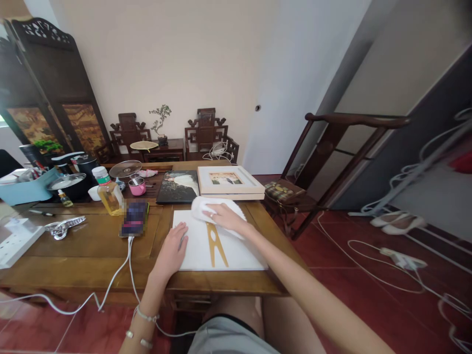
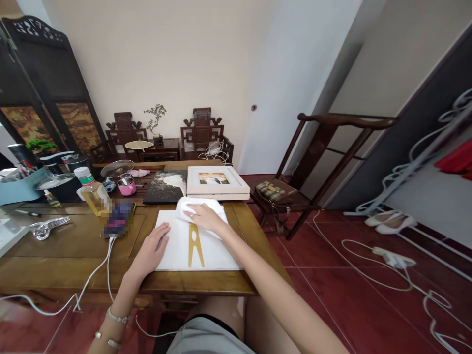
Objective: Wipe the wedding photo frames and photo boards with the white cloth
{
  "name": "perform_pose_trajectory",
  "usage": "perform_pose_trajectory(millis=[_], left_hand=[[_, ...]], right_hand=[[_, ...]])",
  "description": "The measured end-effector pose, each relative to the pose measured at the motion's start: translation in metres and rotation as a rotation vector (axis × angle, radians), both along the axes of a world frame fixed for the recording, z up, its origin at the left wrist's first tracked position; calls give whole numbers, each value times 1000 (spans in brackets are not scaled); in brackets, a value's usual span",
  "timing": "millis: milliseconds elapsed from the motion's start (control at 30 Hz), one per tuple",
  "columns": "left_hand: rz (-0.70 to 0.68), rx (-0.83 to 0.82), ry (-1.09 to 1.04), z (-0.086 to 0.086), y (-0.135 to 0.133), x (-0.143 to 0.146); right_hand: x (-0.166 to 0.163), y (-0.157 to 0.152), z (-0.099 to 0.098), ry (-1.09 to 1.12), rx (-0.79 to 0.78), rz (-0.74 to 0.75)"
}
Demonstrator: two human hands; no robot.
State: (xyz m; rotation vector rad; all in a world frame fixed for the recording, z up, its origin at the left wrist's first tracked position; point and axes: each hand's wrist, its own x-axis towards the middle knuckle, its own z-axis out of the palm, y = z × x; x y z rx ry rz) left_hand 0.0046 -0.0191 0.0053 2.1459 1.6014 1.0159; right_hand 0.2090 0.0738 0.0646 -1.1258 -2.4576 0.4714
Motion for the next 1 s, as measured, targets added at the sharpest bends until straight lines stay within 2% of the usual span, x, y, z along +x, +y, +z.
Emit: perform_pose_trajectory(millis=[133, 233, 400, 500, 567, 667, 833, 1000], left_hand=[[-2, -10, 6, 0, 0, 0], [-8, -13, 28, -2, 0, -1], [-12, -12, 58, -4, -1, -2], [-13, -11, 51, -4, -1, -2], [-13, -21, 52, -3, -1, -1], [-16, -40, 59, -2, -2, -1], [-23, -20, 43, -2, -2, -2], [-20, -9, 41, -4, 0, -3]], right_hand=[[46, 0, -7, 14, -6, -117], [69, -12, -14, 6, -15, -170], [90, -60, -25, -51, -73, -111], [100, -88, -26, -41, -173, -88], [104, -95, -23, -28, -243, -92], [101, -86, -16, -14, -283, -97], [81, -33, -7, 77, -224, -81], [70, 9, -3, 243, -266, -79]])
